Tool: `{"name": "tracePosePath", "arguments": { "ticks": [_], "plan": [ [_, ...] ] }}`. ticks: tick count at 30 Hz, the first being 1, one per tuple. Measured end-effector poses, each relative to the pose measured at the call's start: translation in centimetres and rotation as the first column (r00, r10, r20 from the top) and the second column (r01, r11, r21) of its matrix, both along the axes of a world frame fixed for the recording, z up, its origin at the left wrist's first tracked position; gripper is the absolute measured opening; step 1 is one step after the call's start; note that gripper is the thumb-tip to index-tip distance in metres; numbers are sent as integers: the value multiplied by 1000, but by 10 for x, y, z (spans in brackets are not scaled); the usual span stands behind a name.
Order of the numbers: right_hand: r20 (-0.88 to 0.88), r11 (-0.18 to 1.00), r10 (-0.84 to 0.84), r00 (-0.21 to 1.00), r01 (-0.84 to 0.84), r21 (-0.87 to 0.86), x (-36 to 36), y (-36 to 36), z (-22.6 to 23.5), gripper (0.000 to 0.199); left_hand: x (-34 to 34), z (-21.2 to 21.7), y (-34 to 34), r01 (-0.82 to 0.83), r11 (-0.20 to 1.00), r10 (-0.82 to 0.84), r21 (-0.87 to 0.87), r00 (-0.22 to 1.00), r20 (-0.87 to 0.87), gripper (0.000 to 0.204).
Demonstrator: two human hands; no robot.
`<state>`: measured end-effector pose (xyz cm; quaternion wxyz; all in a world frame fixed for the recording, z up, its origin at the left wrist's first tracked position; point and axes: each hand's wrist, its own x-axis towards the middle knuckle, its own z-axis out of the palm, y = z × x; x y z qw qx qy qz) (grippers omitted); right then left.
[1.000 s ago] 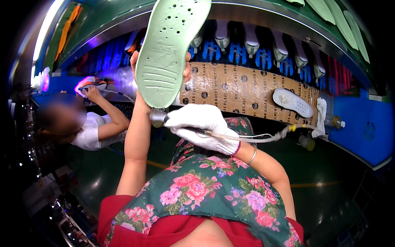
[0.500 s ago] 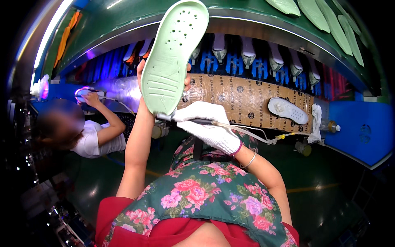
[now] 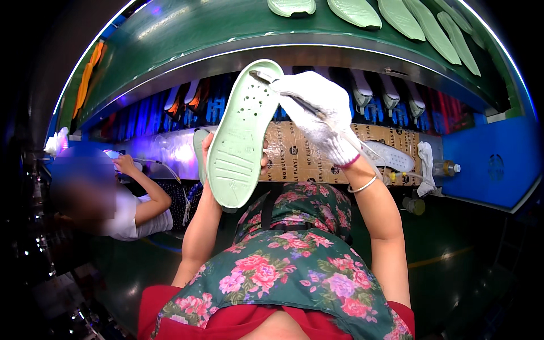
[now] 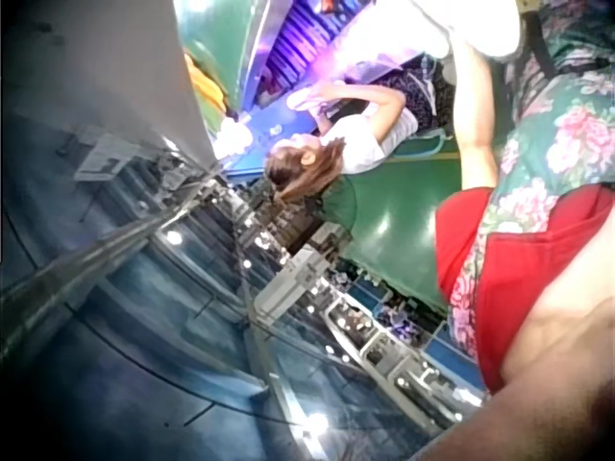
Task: The person applies adhesive to the underside of green and yellow insoles using a brush, picking them up from a conveyor belt and returning them after coating.
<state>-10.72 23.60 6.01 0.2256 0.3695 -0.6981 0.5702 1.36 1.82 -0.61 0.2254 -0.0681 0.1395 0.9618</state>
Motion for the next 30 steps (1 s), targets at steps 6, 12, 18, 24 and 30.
{"name": "tracePosePath", "arguments": {
  "ticks": [6, 12, 18, 24, 30],
  "plan": [
    [-272, 973, 32, 962, 32, 229, 56, -27, -12, 27, 4, -8, -15, -128, 935, 118, 331, 992, 48, 86],
    [95, 922, 372, 923, -379, 78, 102, -34, -19, 28, 8, 2, -14, 16, 996, 4, 87, 976, -218, 89],
    [97, 995, 101, 990, -99, -26, 61, -28, -12, 23, 13, -3, -17, -95, 993, 106, 72, 980, -167, 89],
    [249, 844, 533, 808, -529, -90, 128, -39, -39, 21, 3, 9, -31, -159, 985, 138, -64, 956, -258, 92],
    [550, 811, 585, 596, -425, -402, 110, -38, -32, 18, -13, 21, -37, -170, 983, 145, -71, 950, -277, 93]
  ]
}}
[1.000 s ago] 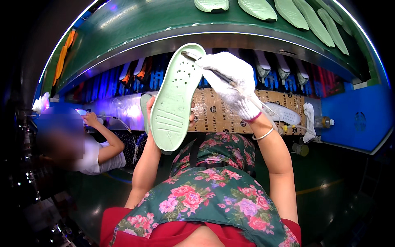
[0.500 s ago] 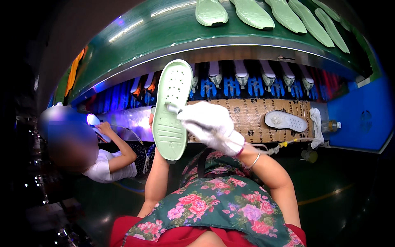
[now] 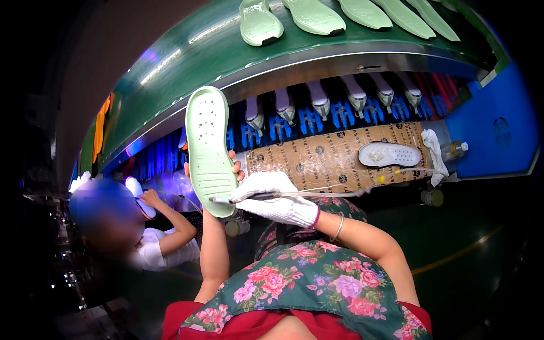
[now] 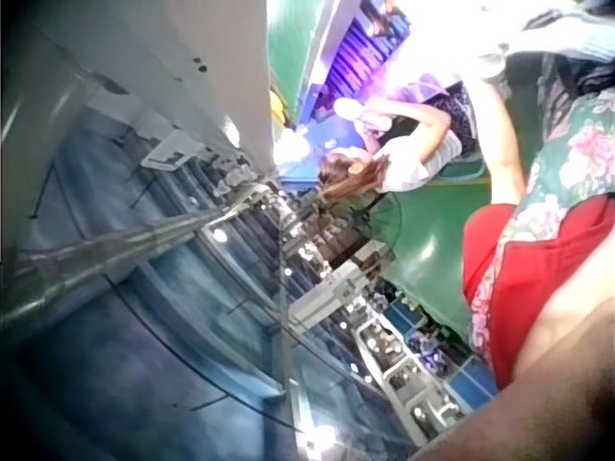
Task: The person applies adhesive to the underside of green and yellow insoles using a brush, picking them up from a conveyor belt and returning them after coating.
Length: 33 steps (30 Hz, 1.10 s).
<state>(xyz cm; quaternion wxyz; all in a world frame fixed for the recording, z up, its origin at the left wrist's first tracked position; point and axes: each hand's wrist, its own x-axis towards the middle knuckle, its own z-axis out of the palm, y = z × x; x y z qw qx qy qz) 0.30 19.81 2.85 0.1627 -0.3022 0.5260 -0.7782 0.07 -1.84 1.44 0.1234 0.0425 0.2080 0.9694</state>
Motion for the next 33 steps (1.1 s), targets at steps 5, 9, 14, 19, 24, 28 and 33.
{"name": "tracePosePath", "arguments": {
  "ticks": [5, 9, 14, 19, 24, 28, 33],
  "plan": [
    [144, 954, 297, 944, -301, 4, -1, 11, 0, 17, -15, 6, -2, 14, 999, -19, -47, 994, -105, 88],
    [524, 984, 142, 840, -176, 16, -4, 41, 9, 18, -22, 23, -3, 36, 999, -32, 31, 991, -127, 86],
    [635, 914, -130, 762, 340, -221, -2, 92, -38, 15, -43, 54, -9, 83, 996, -86, -23, 957, -277, 101],
    [729, 802, -300, 616, 576, -157, 9, 103, -59, 19, -116, 94, 0, 178, 984, -154, 19, 896, -416, 103],
    [693, 856, -299, 656, 506, -111, 12, 78, -71, 18, -201, 63, -2, -365, 916, 386, 164, 915, -121, 89],
    [652, 825, -416, 634, 565, -22, 6, 96, -73, 18, -161, 67, 54, -260, 872, 150, 415, 948, 280, 89],
    [690, 815, -401, 602, 579, -31, 6, 94, -85, 17, -129, 43, 6, -166, 974, 174, -152, 984, 39, 58]
  ]
}}
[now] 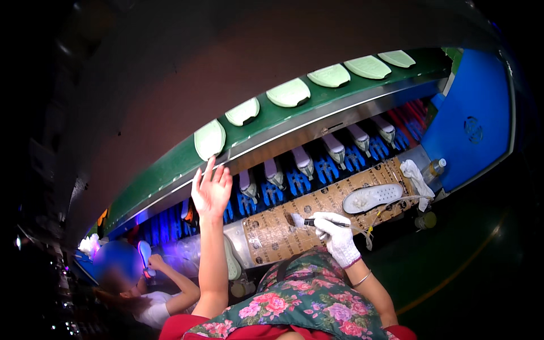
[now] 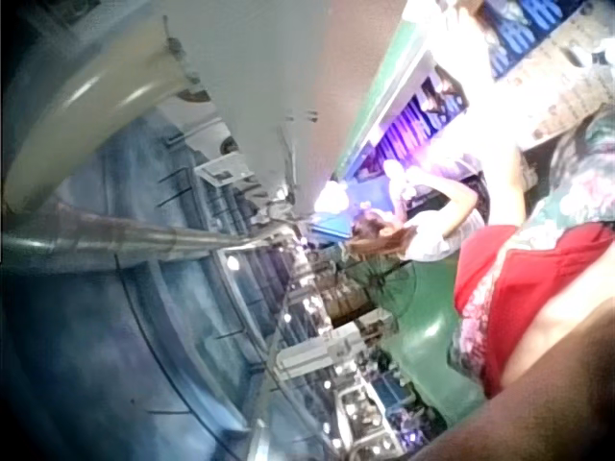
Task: The person applies adhesive to the underside of green and yellow insoles using a brush, picking them up from a conveyor belt and returning them after coating.
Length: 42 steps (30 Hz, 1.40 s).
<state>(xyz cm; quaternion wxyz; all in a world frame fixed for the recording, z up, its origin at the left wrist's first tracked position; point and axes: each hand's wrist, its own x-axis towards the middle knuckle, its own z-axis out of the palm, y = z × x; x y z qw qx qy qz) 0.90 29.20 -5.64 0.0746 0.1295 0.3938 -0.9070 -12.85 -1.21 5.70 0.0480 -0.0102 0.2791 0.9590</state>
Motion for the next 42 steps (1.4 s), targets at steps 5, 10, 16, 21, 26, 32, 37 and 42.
{"name": "tracePosePath", "arguments": {
  "ticks": [5, 10, 16, 21, 26, 32, 37, 42],
  "plan": [
    [22, 995, 96, 995, -96, -9, -6, -17, -17, 20, -7, 22, -5, -587, 123, 377, -800, 774, -509, 67],
    [-87, 989, 150, 985, -149, 20, -22, -20, -21, 24, -72, -10, -25, -552, -383, -21, -740, 807, -591, 116],
    [-79, 986, 161, 984, -164, -38, -23, -26, -33, 27, -126, -28, -60, -468, -4, 73, -884, 881, -467, 106],
    [-27, 993, 109, 994, -108, 57, -18, -5, -46, 25, -155, -40, -74, -452, 217, 130, -865, 892, -433, 86],
    [-74, 994, -2, 997, 10, 108, -15, 12, -52, 27, -144, -30, -53, -566, -214, 204, -797, 772, -603, 66],
    [-72, 993, 24, 997, -16, 114, -13, 21, -38, 28, -130, -15, -44, -528, -393, 242, -753, 731, -638, 60],
    [-27, 993, 43, 999, -40, 107, -12, 27, -47, 28, -125, -10, -43, -508, -444, 255, -738, 718, -647, 55],
    [12, 994, 35, 999, -36, 101, -7, 38, -54, 26, -124, -8, -40, -492, -483, 256, -724, 711, -654, 51]
  ]
}}
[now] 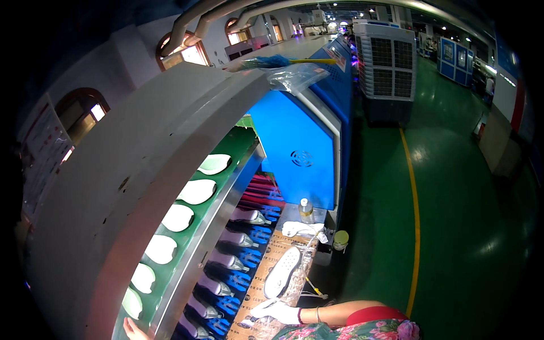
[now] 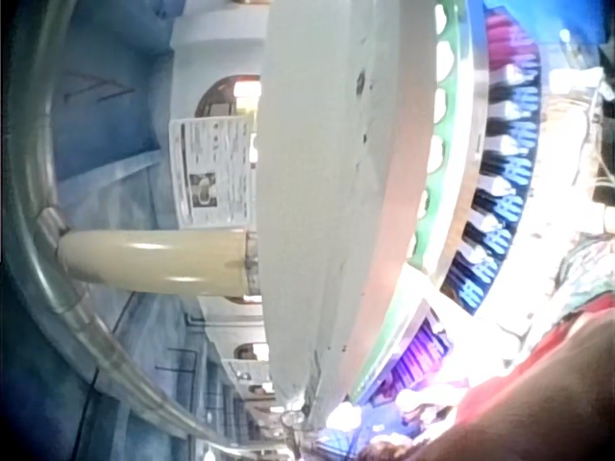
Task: The person applies adhesive to the underside of green and yellow insoles using a brush, picking them up from a conveyor belt and returning them after coating.
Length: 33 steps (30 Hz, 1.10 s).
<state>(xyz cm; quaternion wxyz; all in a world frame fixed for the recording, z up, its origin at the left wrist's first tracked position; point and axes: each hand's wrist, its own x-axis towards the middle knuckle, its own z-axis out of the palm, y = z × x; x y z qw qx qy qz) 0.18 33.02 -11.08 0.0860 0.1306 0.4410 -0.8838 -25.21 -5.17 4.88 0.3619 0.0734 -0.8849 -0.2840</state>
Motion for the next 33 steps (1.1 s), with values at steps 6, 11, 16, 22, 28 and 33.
{"name": "tracePosePath", "arguments": {
  "ticks": [6, 11, 16, 22, 28, 33],
  "plan": [
    [32, 1000, -11, 999, 10, 24, 8, 17, -8, 26, 3, 1, 1, -34, 999, 34, -22, 999, -8, 45],
    [3, 997, -43, 999, 43, 60, 18, 29, -8, 25, 1, -5, 3, -53, 998, 54, -29, 998, 10, 41],
    [25, 995, -60, 998, 57, 87, 23, 38, 12, 24, 3, -7, -3, -77, 996, 77, -36, 997, 9, 37],
    [85, 993, -83, 993, 76, 89, 26, 42, 17, 25, 0, -15, -8, -90, 995, 91, -46, 996, 11, 33],
    [118, 987, -84, 990, 66, 146, 25, 49, 15, 25, -13, -39, -33, -122, 989, 124, -85, 992, 23, 31],
    [104, 991, -74, 992, 62, 117, 24, 52, 22, 24, -26, -57, -63, -157, 967, 165, -203, 986, 23, 27]
  ]
}}
